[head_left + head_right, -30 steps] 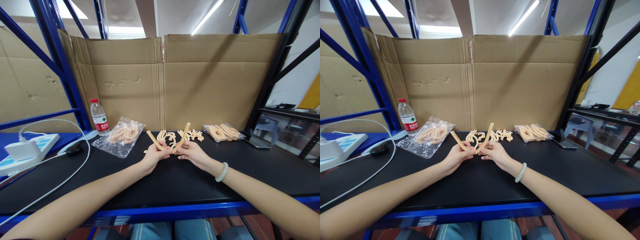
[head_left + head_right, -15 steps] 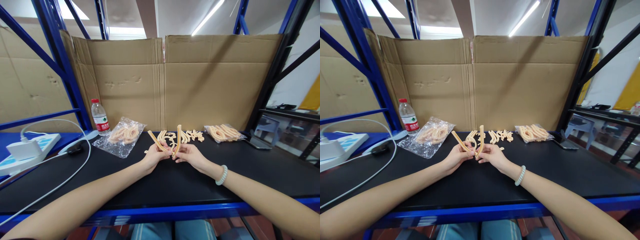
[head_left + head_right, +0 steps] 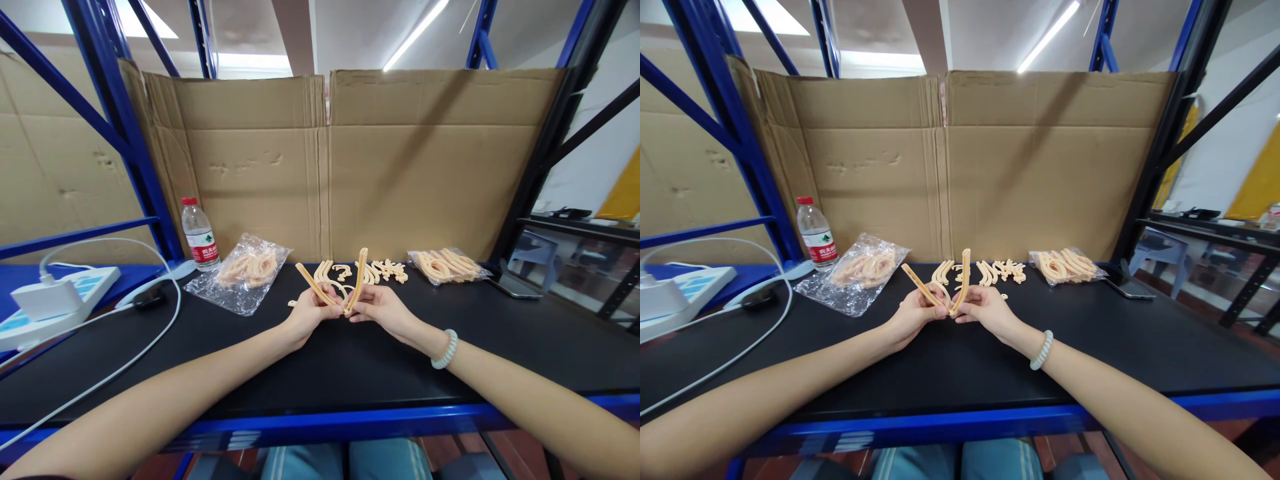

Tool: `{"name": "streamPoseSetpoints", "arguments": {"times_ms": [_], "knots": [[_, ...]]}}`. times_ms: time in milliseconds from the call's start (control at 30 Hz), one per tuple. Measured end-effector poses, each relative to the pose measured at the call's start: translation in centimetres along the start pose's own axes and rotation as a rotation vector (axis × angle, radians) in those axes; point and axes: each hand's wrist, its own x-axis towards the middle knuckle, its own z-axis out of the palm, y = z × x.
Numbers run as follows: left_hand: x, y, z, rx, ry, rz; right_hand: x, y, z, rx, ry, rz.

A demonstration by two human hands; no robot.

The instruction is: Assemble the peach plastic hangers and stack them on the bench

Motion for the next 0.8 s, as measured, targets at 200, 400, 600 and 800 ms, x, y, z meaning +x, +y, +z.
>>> {"name": "streamPoseSetpoints", "arguments": {"times_ms": [200, 400, 600, 800], "knots": [[-0.3, -0.3, 0.3, -0.007, 0.051, 0.055, -0.1, 0.0, 0.6, -0.037, 0.094, -0.054], [-0.8, -0.1, 1.0, -0.036, 0.22, 0.004, 0.0, 0.3, 1.1, -0.057, 0.204, -0.133], [-0.8, 0.1, 1.3, -0.028, 0.262, -0.031, -0.1, 0.3, 1.5, -0.064, 0.278, -0.118], [-0.3, 0.4, 0.7, -0.041, 0.283, -0.054, 0.0, -0.4, 1.1, -0.004, 0.238, -0.064]]}}
